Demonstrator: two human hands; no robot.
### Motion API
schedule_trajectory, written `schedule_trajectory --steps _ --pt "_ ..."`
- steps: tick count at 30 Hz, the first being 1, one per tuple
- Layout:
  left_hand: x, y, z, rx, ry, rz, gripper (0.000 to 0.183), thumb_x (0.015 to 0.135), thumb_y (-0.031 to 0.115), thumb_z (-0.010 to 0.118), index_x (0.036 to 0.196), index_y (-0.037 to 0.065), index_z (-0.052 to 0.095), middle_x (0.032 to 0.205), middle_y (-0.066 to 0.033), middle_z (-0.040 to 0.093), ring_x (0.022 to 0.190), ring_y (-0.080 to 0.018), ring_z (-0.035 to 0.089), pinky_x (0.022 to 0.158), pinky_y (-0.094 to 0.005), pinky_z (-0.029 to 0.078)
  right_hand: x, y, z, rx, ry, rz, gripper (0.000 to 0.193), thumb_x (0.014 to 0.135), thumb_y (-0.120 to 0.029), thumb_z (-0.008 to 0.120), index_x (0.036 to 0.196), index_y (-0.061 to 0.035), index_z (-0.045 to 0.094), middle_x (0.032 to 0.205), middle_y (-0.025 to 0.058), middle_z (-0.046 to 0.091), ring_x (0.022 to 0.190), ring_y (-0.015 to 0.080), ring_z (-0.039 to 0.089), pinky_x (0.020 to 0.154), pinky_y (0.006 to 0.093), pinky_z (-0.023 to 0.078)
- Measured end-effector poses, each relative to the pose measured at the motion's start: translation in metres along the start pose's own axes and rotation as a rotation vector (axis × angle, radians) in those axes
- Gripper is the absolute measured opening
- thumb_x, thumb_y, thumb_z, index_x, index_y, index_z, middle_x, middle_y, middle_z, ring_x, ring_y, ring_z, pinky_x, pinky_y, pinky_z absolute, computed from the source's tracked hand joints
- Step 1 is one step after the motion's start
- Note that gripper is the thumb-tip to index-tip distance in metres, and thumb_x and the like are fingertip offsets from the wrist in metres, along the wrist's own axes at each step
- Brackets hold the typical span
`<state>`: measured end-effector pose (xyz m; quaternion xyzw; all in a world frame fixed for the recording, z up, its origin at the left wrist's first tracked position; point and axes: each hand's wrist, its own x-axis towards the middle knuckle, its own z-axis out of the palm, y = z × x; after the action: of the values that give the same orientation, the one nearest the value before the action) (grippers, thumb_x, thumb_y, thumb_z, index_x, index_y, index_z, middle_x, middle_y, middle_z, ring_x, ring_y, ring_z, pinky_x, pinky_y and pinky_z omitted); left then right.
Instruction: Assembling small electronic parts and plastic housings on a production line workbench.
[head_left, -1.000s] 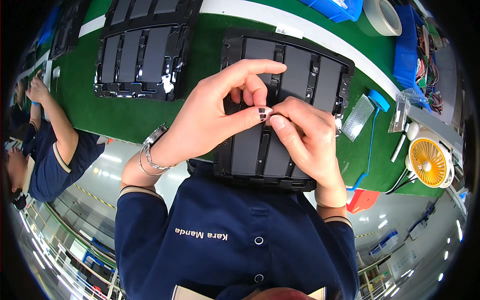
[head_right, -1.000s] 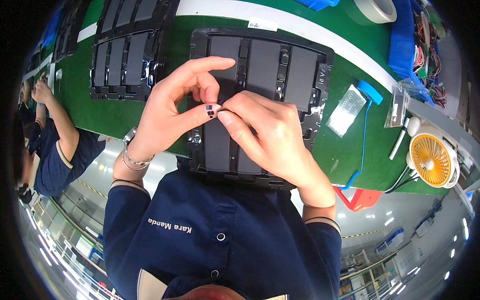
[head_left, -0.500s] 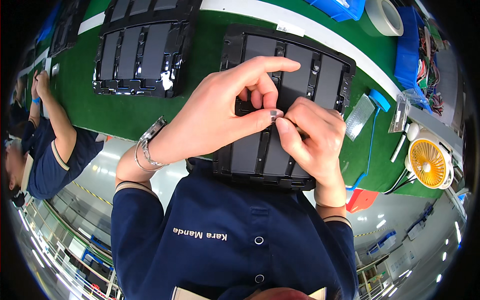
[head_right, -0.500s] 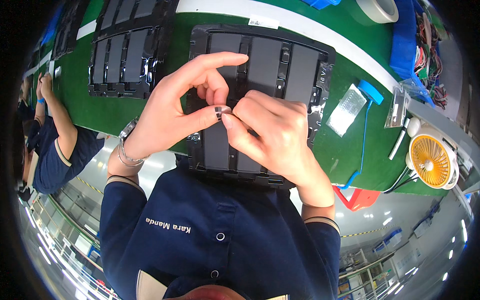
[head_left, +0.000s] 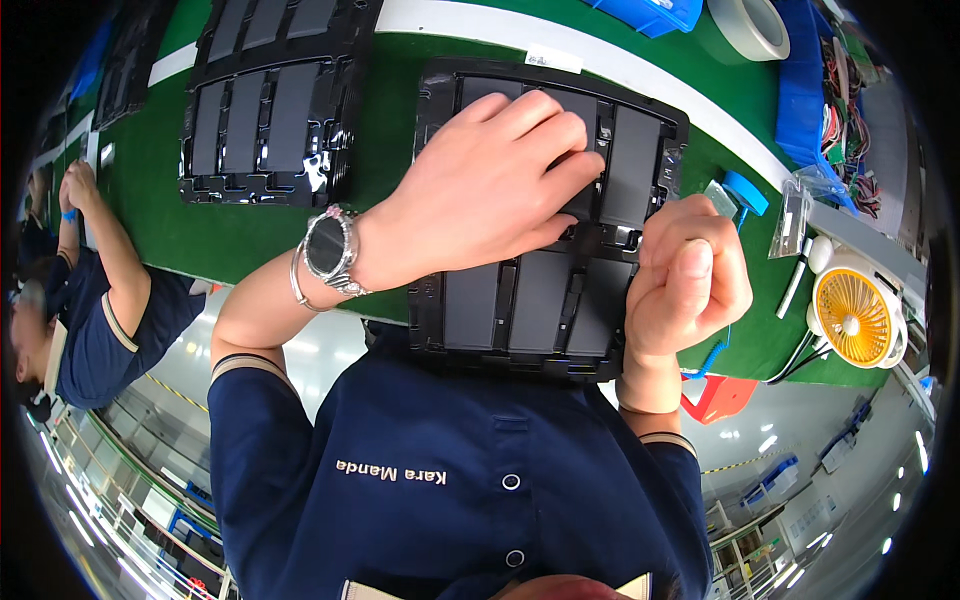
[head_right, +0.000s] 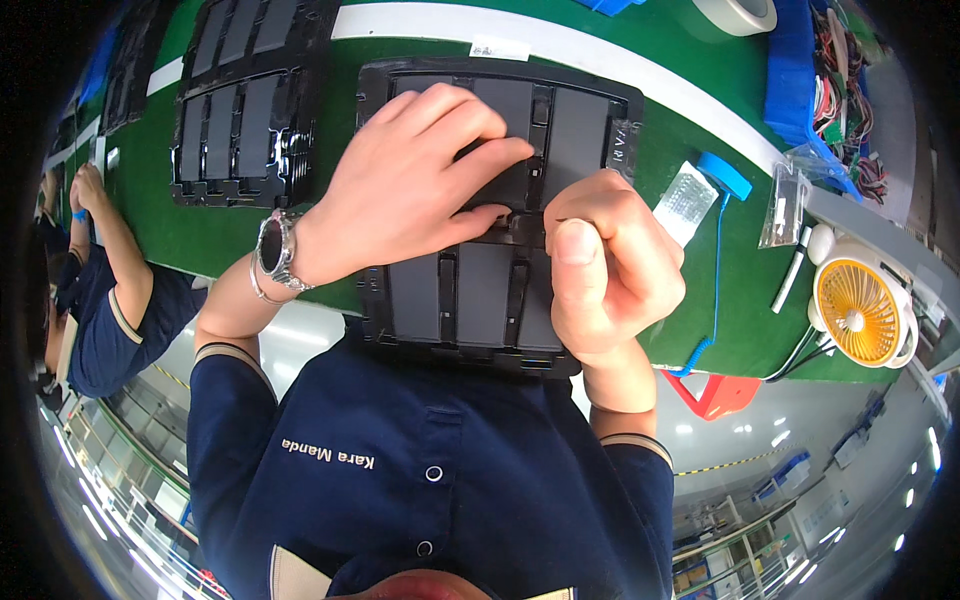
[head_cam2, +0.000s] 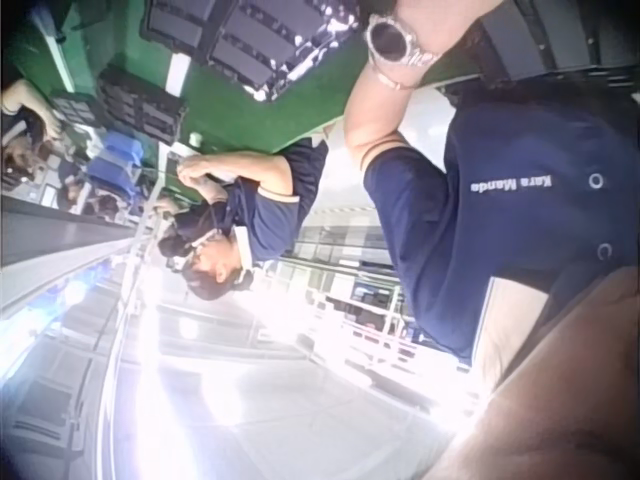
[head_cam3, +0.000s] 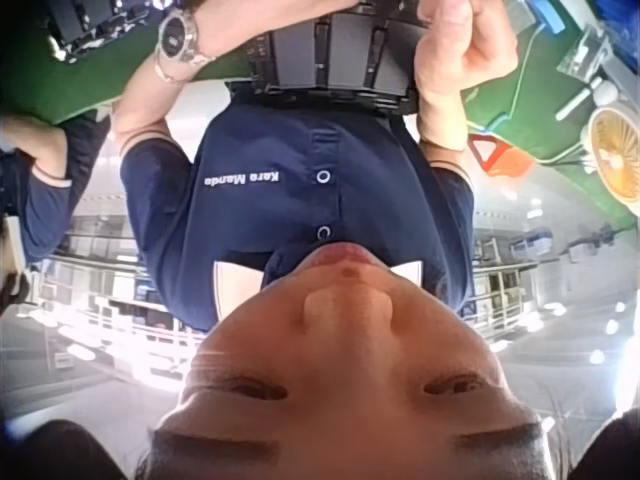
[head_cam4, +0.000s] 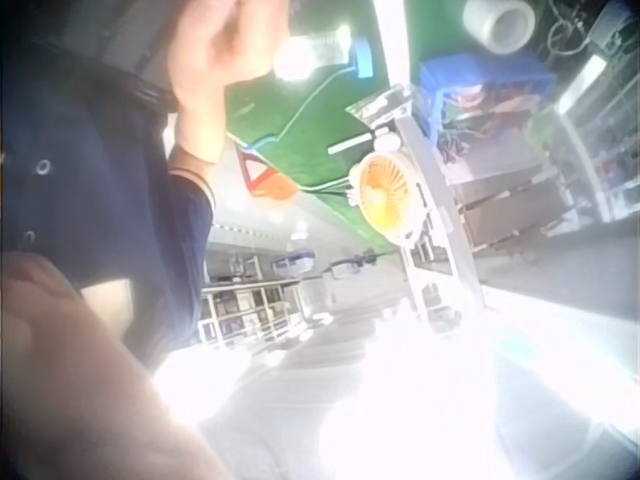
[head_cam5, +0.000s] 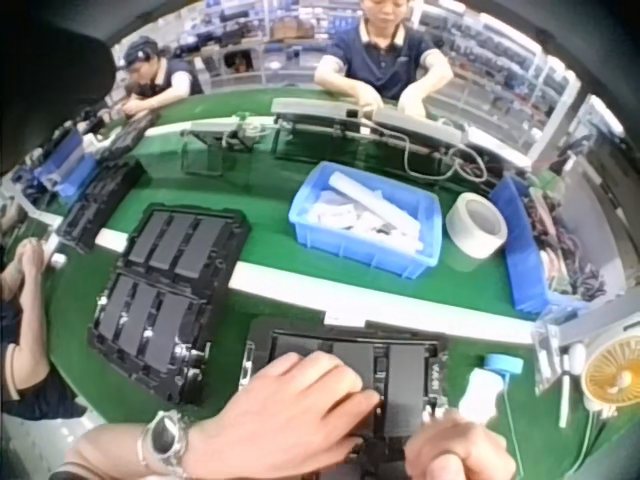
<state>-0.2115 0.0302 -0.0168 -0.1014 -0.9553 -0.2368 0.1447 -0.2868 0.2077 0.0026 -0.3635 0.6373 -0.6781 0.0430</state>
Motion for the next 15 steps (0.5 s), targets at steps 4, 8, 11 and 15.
schedule_trajectory --steps 4,8,11,15 --pt "-0.003 -0.004 -0.015 -0.128 0.068 -0.194 0.048 0.073 0.023 0.078 0.117 0.013 0.06 0.077 -0.0017 0.058 0.066 -0.0177 0.056 0.056 -0.0296 0.046 0.001 0.0 -0.002 0.027 0.007 0.028 0.018 0.09 -0.004 0.058 0.074 0.003 0.053 0.066 0.0075 0.056 0.056 0.0133 0.048 0.052 0.0252 0.037" --pt "-0.005 0.002 -0.018 -1.072 -0.066 -0.714 0.065 0.098 0.019 0.057 0.153 0.009 0.024 0.086 -0.0084 0.068 0.067 -0.0152 0.067 0.055 -0.026 0.051 0.005 -0.008 0.008 -0.106 -0.018 0.164 0.034 0.095 -0.017 0.054 0.067 -0.0012 0.047 0.06 0.0043 0.047 0.056 0.0135 0.044 0.051 0.0252 0.033" --pt "-0.012 0.007 -0.023 -1.491 -0.115 -0.757 0.08 0.098 0.009 0.052 0.156 0.008 -0.004 0.104 -0.0166 0.069 0.085 -0.0224 0.073 0.063 -0.0257 0.054 0.005 -0.011 0.008 -0.147 -0.121 0.305 0.027 0.095 -0.011 0.054 0.071 0.0007 0.052 0.064 0.0048 0.052 0.059 0.0113 0.046 0.055 0.0241 0.035" --pt "-0.021 0.017 -0.031 -1.349 0.0 -0.7 0.081 0.095 0.0 0.048 0.157 0.013 -0.004 0.115 -0.0203 0.067 0.092 -0.0248 0.072 0.066 -0.0256 0.055 0.005 -0.01 0.009 -0.211 -0.207 0.378 0.022 0.094 -0.006 0.053 0.074 0.0009 0.055 0.066 0.0036 0.054 0.06 0.0093 0.046 0.055 0.0237 0.035"
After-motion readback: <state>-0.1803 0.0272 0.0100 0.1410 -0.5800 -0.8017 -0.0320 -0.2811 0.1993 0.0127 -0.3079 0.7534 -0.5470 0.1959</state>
